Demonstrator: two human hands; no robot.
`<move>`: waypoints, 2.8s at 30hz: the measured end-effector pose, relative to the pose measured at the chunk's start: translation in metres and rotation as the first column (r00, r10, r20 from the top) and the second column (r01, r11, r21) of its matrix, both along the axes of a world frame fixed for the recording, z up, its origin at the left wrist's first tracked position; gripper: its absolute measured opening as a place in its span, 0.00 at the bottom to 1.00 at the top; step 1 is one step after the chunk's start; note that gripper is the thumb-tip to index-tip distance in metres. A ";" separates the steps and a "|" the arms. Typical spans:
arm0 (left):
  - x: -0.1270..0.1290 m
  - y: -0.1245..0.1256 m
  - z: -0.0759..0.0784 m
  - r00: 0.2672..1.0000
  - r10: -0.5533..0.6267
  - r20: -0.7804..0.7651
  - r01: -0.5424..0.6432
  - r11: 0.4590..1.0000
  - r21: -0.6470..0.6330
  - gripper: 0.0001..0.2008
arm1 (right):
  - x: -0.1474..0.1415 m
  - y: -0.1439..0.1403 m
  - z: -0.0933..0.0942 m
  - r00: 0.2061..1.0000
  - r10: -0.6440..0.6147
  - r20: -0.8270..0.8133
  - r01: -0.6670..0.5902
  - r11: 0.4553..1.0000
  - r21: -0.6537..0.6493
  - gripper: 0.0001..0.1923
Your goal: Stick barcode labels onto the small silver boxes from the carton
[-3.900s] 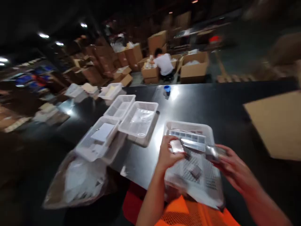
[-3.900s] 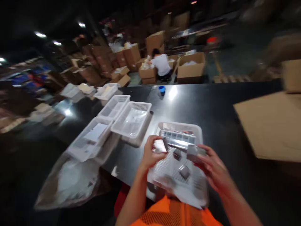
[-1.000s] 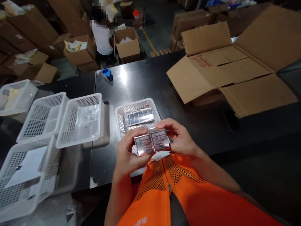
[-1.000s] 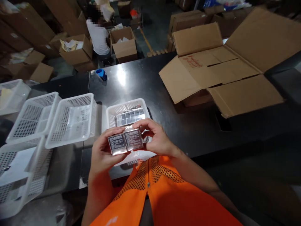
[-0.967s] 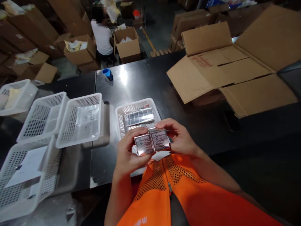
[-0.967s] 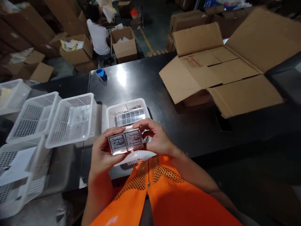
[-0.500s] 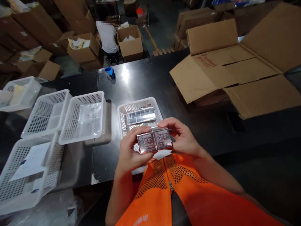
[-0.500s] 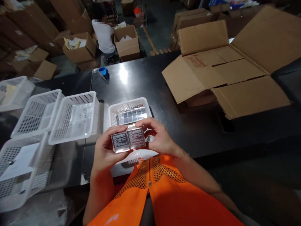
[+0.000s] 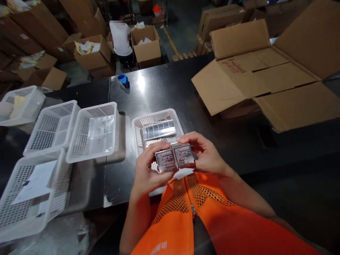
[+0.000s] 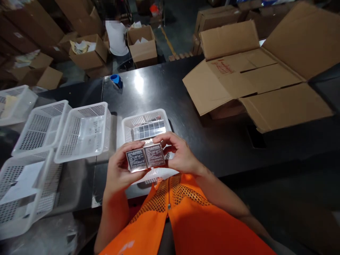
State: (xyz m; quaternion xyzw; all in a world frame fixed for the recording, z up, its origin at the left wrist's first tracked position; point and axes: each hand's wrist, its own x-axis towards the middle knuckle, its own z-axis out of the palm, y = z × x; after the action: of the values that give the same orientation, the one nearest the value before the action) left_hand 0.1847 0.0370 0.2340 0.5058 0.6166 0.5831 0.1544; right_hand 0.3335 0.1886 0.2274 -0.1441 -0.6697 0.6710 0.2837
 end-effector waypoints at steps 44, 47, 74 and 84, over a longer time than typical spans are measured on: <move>0.003 0.002 0.000 1.000 -0.007 0.005 0.007 1.000 -0.021 0.29 | 0.001 0.001 -0.003 1.000 0.007 0.008 -0.007 1.000 0.009 0.26; 0.007 0.004 0.002 1.000 -0.005 -0.012 0.005 1.000 0.025 0.29 | 0.000 -0.001 -0.004 1.000 0.021 0.000 -0.021 1.000 -0.005 0.25; 0.007 0.002 -0.006 0.996 -0.041 0.076 0.028 0.986 0.164 0.27 | -0.002 -0.008 -0.002 0.997 0.068 -0.033 -0.068 0.998 0.008 0.28; 0.006 -0.001 -0.007 0.996 -0.046 0.082 0.032 0.985 0.169 0.28 | -0.002 -0.009 -0.006 0.996 0.077 -0.051 -0.076 0.997 0.026 0.28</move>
State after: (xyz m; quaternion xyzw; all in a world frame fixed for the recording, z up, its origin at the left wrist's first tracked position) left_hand 0.1908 0.0363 0.2272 0.5035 0.5484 0.6508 0.1491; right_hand 0.3310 0.1793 0.2216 -0.0973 -0.6751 0.6768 0.2769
